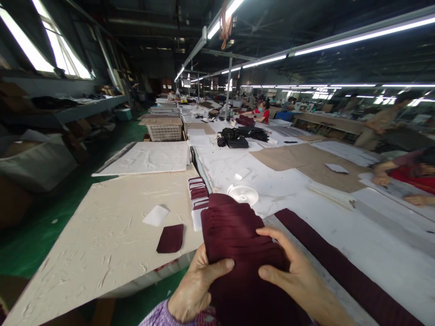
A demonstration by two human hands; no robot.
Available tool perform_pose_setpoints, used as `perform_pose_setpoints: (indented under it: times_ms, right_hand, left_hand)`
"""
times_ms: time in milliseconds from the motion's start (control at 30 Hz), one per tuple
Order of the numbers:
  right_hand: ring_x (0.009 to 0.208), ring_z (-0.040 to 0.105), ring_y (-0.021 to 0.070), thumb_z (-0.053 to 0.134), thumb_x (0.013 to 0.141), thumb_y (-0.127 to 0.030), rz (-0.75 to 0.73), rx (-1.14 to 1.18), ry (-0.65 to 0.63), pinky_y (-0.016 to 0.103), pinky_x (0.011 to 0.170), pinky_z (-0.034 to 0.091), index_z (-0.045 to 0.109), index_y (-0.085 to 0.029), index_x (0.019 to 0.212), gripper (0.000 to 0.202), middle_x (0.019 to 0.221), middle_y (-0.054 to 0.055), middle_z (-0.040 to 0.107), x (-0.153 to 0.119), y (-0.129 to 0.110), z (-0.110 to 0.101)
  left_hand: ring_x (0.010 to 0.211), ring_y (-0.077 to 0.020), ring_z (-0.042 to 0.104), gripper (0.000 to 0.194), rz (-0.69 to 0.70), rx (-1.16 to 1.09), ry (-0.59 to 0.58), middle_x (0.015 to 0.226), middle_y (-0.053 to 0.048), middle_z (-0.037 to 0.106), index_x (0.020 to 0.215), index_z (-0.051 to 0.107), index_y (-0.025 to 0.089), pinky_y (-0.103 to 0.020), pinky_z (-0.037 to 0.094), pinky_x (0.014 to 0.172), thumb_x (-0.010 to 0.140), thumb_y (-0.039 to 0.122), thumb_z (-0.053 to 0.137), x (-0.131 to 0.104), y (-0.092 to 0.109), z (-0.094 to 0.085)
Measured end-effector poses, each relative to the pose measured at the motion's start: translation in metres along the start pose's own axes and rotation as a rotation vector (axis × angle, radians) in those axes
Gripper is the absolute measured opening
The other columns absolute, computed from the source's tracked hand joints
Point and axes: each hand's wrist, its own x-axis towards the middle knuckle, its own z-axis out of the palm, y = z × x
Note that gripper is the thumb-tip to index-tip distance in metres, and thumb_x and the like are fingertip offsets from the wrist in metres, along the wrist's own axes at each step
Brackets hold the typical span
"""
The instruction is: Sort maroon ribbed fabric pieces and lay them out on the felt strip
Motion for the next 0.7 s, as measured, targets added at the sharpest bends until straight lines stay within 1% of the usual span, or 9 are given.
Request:
perform_pose_setpoints:
  times_ms: [67,133,167,267,333,367,433,533,700]
  right_hand:
    - [0.113,0.056,0.0252,0.067,0.076,-0.043,0.029,0.083,-0.006,0.04,0.096,0.048,0.051,-0.026,0.122,0.051,0.124,0.007,0.058,-0.002,0.0,0.005]
    - [0.114,0.056,0.0254,0.062,0.08,-0.043,0.05,0.113,0.021,0.038,0.094,0.05,0.053,-0.026,0.122,0.046,0.123,0.007,0.06,-0.003,-0.001,0.011]
    - [0.114,0.056,0.0256,0.06,0.082,-0.043,0.054,0.107,0.044,0.038,0.093,0.05,0.055,-0.025,0.12,0.042,0.122,0.008,0.061,-0.004,-0.001,0.014]
    - [0.113,0.058,0.0258,0.058,0.084,-0.042,0.04,0.063,0.087,0.037,0.094,0.05,0.06,-0.025,0.116,0.036,0.12,0.007,0.063,-0.004,-0.004,0.017]
    - [0.111,0.059,0.0248,0.057,0.084,-0.041,0.022,0.04,0.102,0.036,0.095,0.049,0.059,-0.024,0.117,0.036,0.121,0.007,0.063,-0.003,-0.006,0.017]
    - [0.109,0.06,0.0244,0.057,0.085,-0.041,0.023,0.042,0.105,0.035,0.094,0.049,0.058,-0.024,0.118,0.037,0.121,0.006,0.063,-0.003,-0.007,0.016]
    - [0.107,0.061,0.024,0.055,0.086,-0.041,0.041,0.067,0.119,0.035,0.093,0.049,0.056,-0.023,0.12,0.038,0.12,0.007,0.064,-0.003,-0.009,0.017]
    - [0.106,0.061,0.0242,0.055,0.086,-0.042,0.062,0.108,0.143,0.035,0.093,0.049,0.056,-0.021,0.118,0.039,0.117,0.007,0.065,-0.002,-0.013,0.02]
    - [0.101,0.063,0.0239,0.057,0.084,-0.044,0.055,0.119,0.167,0.035,0.089,0.05,0.058,-0.022,0.113,0.036,0.114,0.006,0.067,0.0,-0.013,0.024]
  left_hand:
    - [0.087,-0.0233,0.069,0.033,0.014,-0.012,0.017,0.088,-0.007,0.075,0.094,0.066,0.017,-0.033,0.055,0.08,0.063,0.011,0.076,0.001,0.0,0.002]
    - [0.091,-0.0228,0.068,0.039,0.034,-0.044,0.024,0.091,-0.006,0.074,0.103,0.064,0.019,-0.034,0.053,0.086,0.066,0.012,0.074,0.001,-0.001,0.004]
    - [0.094,-0.0226,0.068,0.041,0.039,-0.075,0.025,0.094,-0.006,0.074,0.109,0.062,0.02,-0.035,0.052,0.089,0.07,0.016,0.072,0.001,-0.001,0.005]
    - [0.103,-0.0244,0.064,0.046,-0.041,-0.224,-0.013,0.105,-0.009,0.071,0.124,0.054,0.019,-0.038,0.049,0.094,0.082,0.038,0.059,0.001,-0.001,0.007]
    - [0.107,-0.0271,0.062,0.056,-0.141,-0.309,-0.059,0.11,-0.013,0.069,0.127,0.052,0.016,-0.041,0.048,0.097,0.084,0.052,0.05,0.001,-0.001,0.007]
    - [0.109,-0.0281,0.061,0.06,-0.175,-0.334,-0.076,0.111,-0.014,0.069,0.128,0.051,0.015,-0.043,0.047,0.098,0.083,0.055,0.048,0.002,-0.002,0.007]
    - [0.111,-0.0291,0.06,0.064,-0.188,-0.352,-0.073,0.113,-0.015,0.068,0.13,0.05,0.014,-0.044,0.045,0.1,0.083,0.057,0.046,0.003,-0.002,0.006]
    - [0.115,-0.0293,0.057,0.064,-0.16,-0.334,-0.053,0.116,-0.014,0.067,0.131,0.048,0.015,-0.045,0.042,0.103,0.083,0.056,0.047,0.004,-0.002,0.007]
    - [0.118,-0.0296,0.054,0.062,-0.152,-0.298,-0.073,0.118,-0.014,0.065,0.126,0.054,0.015,-0.045,0.04,0.105,0.082,0.058,0.048,0.004,-0.002,0.008]
